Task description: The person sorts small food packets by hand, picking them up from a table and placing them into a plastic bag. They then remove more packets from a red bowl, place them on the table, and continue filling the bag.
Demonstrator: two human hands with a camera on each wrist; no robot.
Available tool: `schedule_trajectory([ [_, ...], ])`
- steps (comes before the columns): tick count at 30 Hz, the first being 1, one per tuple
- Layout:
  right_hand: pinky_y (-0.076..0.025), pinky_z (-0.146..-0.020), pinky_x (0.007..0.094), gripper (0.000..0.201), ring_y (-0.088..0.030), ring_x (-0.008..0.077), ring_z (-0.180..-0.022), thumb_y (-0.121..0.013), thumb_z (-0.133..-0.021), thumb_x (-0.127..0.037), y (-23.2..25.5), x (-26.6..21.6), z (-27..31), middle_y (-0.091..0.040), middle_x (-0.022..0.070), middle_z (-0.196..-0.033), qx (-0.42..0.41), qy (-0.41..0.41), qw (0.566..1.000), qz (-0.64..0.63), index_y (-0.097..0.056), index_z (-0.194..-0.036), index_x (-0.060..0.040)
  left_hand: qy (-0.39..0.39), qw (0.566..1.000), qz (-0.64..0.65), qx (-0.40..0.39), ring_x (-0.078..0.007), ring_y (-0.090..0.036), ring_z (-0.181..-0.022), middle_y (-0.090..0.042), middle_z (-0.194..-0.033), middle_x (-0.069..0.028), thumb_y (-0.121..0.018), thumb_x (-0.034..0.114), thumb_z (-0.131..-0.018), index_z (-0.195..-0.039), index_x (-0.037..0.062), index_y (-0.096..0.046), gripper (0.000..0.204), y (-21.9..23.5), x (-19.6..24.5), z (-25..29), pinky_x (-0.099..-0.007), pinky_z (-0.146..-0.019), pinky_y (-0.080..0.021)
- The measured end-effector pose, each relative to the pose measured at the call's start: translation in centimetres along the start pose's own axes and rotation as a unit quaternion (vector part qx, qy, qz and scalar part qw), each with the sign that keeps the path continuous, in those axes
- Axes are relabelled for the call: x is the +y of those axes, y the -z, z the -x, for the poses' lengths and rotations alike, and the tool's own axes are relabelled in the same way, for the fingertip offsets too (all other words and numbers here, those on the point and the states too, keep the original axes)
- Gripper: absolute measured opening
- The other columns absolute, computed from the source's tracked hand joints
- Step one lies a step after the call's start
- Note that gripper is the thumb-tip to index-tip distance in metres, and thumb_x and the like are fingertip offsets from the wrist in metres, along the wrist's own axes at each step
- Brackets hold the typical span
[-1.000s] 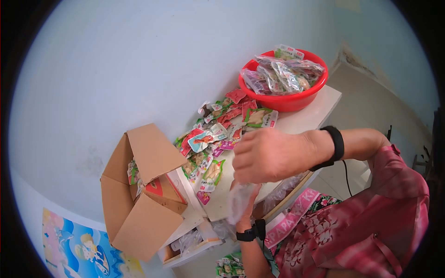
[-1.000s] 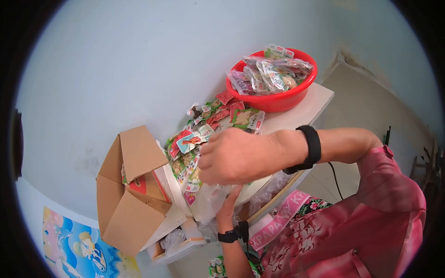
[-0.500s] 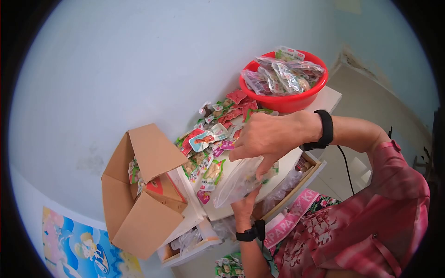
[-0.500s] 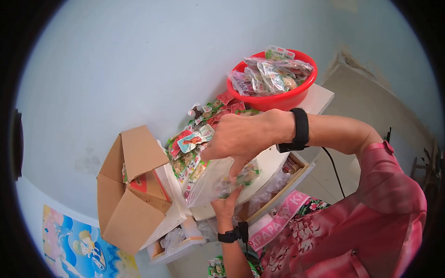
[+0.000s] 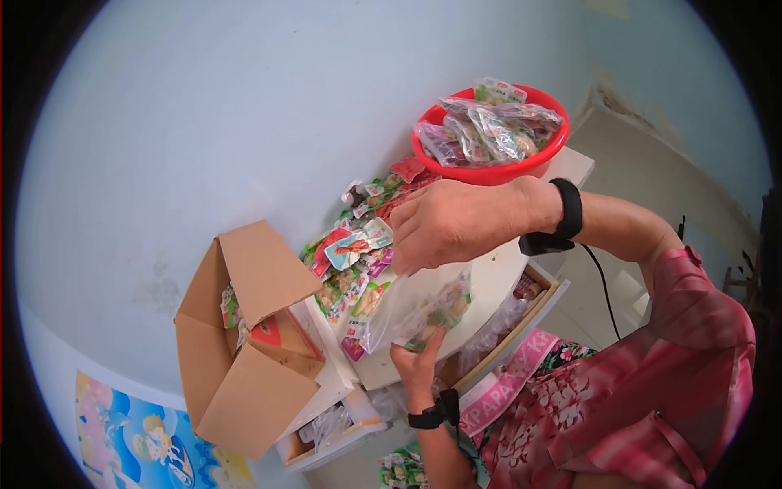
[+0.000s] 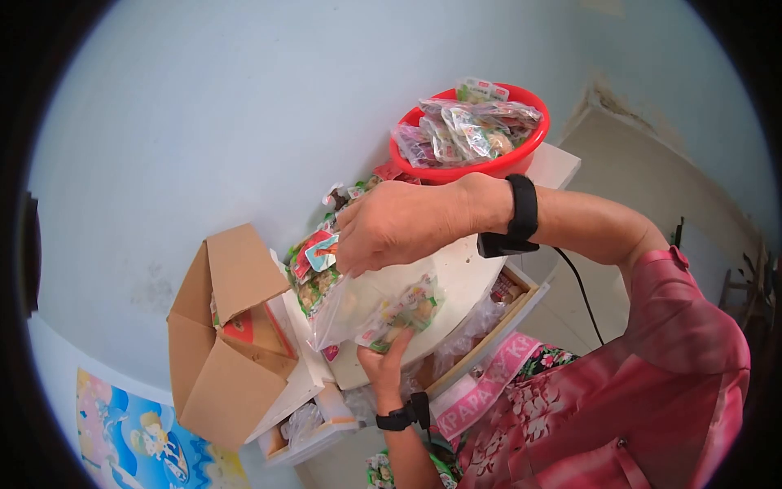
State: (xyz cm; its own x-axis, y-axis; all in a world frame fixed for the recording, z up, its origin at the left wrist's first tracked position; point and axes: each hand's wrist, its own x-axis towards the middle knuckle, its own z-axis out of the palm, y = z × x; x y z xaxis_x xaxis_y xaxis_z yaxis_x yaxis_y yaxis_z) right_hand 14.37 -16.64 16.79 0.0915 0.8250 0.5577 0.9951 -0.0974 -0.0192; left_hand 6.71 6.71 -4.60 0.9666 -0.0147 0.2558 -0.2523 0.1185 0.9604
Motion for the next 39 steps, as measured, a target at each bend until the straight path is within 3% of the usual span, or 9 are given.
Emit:
schedule_trajectory([
  [9,-0.054,-0.077,0.0420,0.013,-0.065,0.0319,-0.085,-0.072,-0.094,-0.013,-1.5,1.1,0.0,-0.069,0.0112,-0.088,0.087,0.001,0.989,-0.119,-0.069,-0.099,-0.0012,-0.012,0.998,-0.055,-0.021,-0.0201,-0.068,-0.108,-0.070,-0.121,-0.0122,-0.083,0.000,-0.080,-0.124,-0.0062,-0.065,0.048,0.1,0.9,0.5,-0.0345,-0.097,-0.053],
  [13,-0.054,-0.080,0.0413,0.012,-0.064,0.0321,-0.088,-0.073,-0.093,-0.016,-0.7,-0.4,-0.6,-0.069,0.0095,-0.087,0.062,-0.025,0.997,-0.031,-0.070,-0.099,-0.0053,0.027,0.996,-0.079,-0.032,-0.0201,-0.067,-0.108,-0.069,-0.121,-0.0115,-0.083,0.001,-0.080,-0.126,-0.0060,-0.063,0.051,0.2,0.7,0.0,-0.0349,-0.097,-0.052],
  [16,-0.054,-0.084,0.0394,0.019,-0.064,0.0284,-0.095,-0.074,-0.093,-0.020,-1.6,0.2,0.2,-0.071,0.0065,-0.095,0.174,-0.063,0.982,-0.026,-0.070,-0.107,-0.0084,-0.055,0.994,-0.091,0.030,-0.0197,-0.066,-0.108,-0.068,-0.123,-0.0125,-0.083,0.001,-0.080,-0.128,-0.0067,-0.061,0.053,-0.5,-0.1,-0.4,-0.0340,-0.095,-0.053],
  [22,-0.053,-0.098,0.0389,0.063,-0.061,0.0242,-0.120,-0.083,-0.089,-0.037,-5.4,0.1,6.3,-0.063,0.0095,-0.131,0.278,-0.228,0.924,-0.127,-0.058,-0.138,-0.0066,-0.053,0.982,0.055,0.170,-0.0199,-0.065,-0.109,-0.065,-0.126,-0.0135,-0.083,-0.003,-0.081,-0.132,-0.0072,-0.058,0.057,-1.5,-0.6,-0.4,-0.0361,-0.097,-0.053],
  [26,-0.048,-0.109,0.0434,0.087,-0.054,0.0266,-0.134,-0.087,-0.084,-0.041,-10.0,-1.0,10.1,-0.055,0.0131,-0.148,0.210,-0.335,0.888,-0.236,-0.047,-0.152,-0.0059,-0.037,0.987,0.032,0.155,-0.0210,-0.065,-0.111,-0.065,-0.126,-0.0129,-0.081,-0.006,-0.079,-0.132,-0.0073,-0.058,0.057,-1.0,-0.6,0.2,-0.0365,-0.099,-0.052],
  [31,-0.044,-0.113,0.0507,0.114,-0.045,0.0287,-0.143,-0.092,-0.078,-0.039,-13.7,0.2,10.2,-0.041,0.0153,-0.161,0.199,-0.339,0.841,-0.372,-0.025,-0.164,-0.0087,-0.060,0.994,0.006,0.086,-0.0222,-0.065,-0.113,-0.065,-0.126,-0.0123,-0.079,-0.007,-0.077,-0.132,-0.0058,-0.058,0.060,-1.3,-1.1,0.0,-0.0376,-0.101,-0.051],
  [34,-0.047,-0.108,0.0408,0.093,-0.056,0.0207,-0.129,-0.091,-0.082,-0.028,-13.9,0.6,9.8,-0.054,0.0108,-0.149,0.193,-0.343,0.810,-0.435,-0.040,-0.158,-0.0075,-0.041,0.996,0.018,0.081,-0.0229,-0.064,-0.114,-0.065,-0.127,-0.0118,-0.080,-0.005,-0.076,-0.132,-0.0047,-0.058,0.060,-1.3,-1.1,0.2,-0.0381,-0.102,-0.050],
  [37,-0.049,-0.101,0.0344,0.059,-0.061,0.0144,-0.117,-0.088,-0.085,-0.018,-13.1,0.4,9.6,-0.068,0.0072,-0.127,0.210,-0.308,0.772,-0.514,-0.063,-0.137,-0.0034,-0.053,0.995,0.014,0.083,-0.0233,-0.065,-0.113,-0.065,-0.127,-0.0117,-0.079,-0.004,-0.077,-0.133,-0.0049,-0.058,0.060,-1.2,-1.3,0.2,-0.0376,-0.101,-0.050],
  [39,-0.050,-0.098,0.0318,0.039,-0.063,0.0126,-0.110,-0.086,-0.087,-0.014,-13.7,1.1,10.1,-0.072,0.0052,-0.114,0.197,-0.312,0.787,-0.496,-0.070,-0.120,-0.0018,-0.033,0.998,-0.022,0.050,-0.0236,-0.064,-0.115,-0.065,-0.128,-0.0126,-0.079,-0.003,-0.079,-0.134,-0.0052,-0.059,0.059,-1.1,-0.7,0.3,-0.0381,-0.102,-0.050],
])
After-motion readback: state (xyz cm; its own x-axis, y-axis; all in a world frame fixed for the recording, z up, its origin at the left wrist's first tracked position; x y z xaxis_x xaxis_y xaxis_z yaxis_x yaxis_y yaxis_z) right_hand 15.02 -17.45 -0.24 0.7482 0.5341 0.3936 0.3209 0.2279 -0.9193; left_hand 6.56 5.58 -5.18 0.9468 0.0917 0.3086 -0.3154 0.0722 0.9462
